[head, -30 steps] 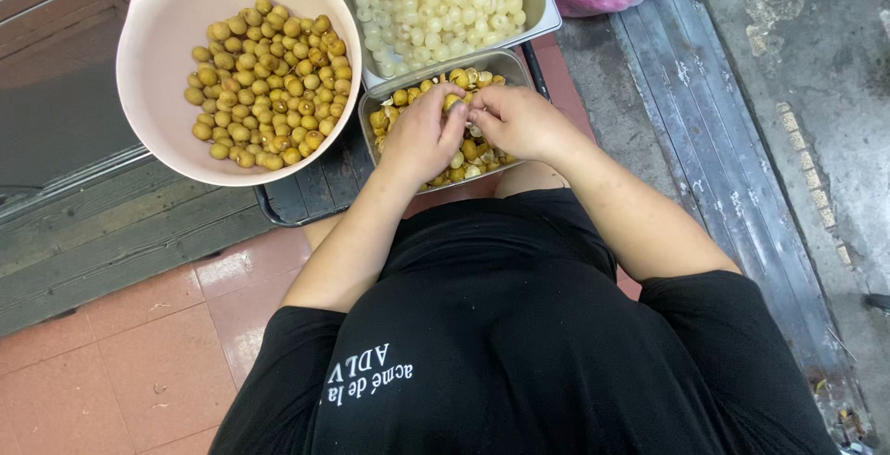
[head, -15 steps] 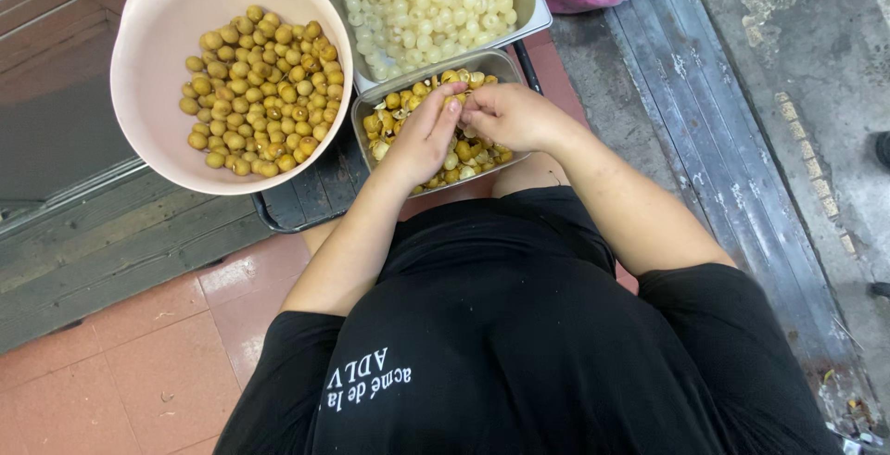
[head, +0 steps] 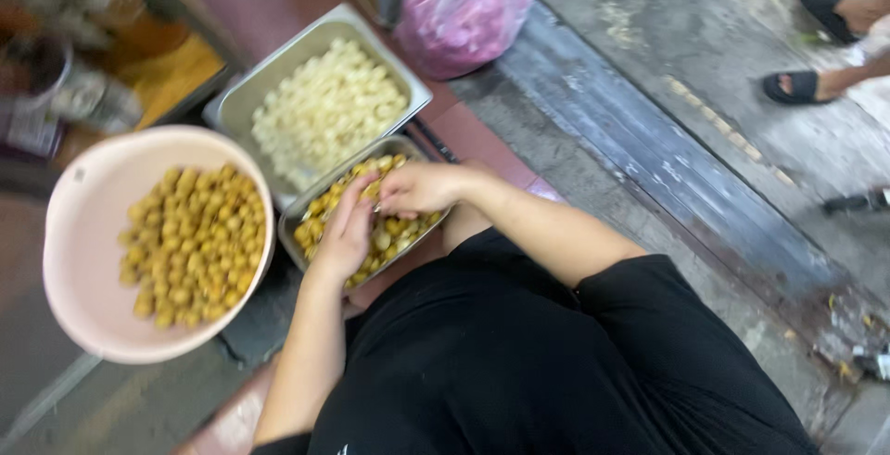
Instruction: The person sits on the floor peeling longans one at a time, removing the shells into a tray and placing the peeled fruit into a separate tray, occasionally using a small stick to push out the seed. They repeatedly take whole longans from a large bowl and discard shells as they work.
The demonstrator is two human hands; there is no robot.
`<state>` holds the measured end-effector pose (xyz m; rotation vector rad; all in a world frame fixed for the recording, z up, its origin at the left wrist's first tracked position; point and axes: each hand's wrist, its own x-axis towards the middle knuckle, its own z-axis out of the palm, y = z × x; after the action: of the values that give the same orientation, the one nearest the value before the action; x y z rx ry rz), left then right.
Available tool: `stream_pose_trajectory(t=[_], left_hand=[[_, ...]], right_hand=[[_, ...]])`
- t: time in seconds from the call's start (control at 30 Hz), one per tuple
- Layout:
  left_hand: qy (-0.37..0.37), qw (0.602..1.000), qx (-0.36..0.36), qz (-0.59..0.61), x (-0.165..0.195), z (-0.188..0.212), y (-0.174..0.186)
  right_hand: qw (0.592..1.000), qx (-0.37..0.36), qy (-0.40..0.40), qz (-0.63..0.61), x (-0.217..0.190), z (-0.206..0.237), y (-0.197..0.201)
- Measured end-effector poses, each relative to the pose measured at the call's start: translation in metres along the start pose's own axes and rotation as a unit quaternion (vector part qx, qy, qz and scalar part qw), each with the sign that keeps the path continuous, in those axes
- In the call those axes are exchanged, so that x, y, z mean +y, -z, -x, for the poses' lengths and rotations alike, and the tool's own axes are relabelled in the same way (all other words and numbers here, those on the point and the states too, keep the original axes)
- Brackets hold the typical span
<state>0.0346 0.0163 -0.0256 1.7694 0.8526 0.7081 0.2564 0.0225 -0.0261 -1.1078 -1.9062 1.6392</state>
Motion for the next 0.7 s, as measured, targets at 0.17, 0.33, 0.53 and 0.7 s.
stream_pose_trajectory(t=[0.17,0.33,0.53,0.7], left_hand=[[0.216,0.954,-0.027,0.207,-0.023,-0.002,0.005],[0.17,0.953,-0.036,0.249,-0.033,-0.009,0.005],[0.052,0.966,0.06,-0.247,-0.012,-0.009,0.016],[0.152,0.942,0.031,-0.298,0.027,-0.008,0.013]], right_hand=[[0.995,-0.036,-0.019,-0.095,-0.004,-0.006,-0.008],[0.985,-0.017,-0.048,-0.163,-0.002,-0.008,-0.005],[0.99,0.14,-0.008,-0.028,-0.004,-0.017,-0.01],[0.956,0.233,-0.006,0.18,-0.017,-0.002,-0.02]])
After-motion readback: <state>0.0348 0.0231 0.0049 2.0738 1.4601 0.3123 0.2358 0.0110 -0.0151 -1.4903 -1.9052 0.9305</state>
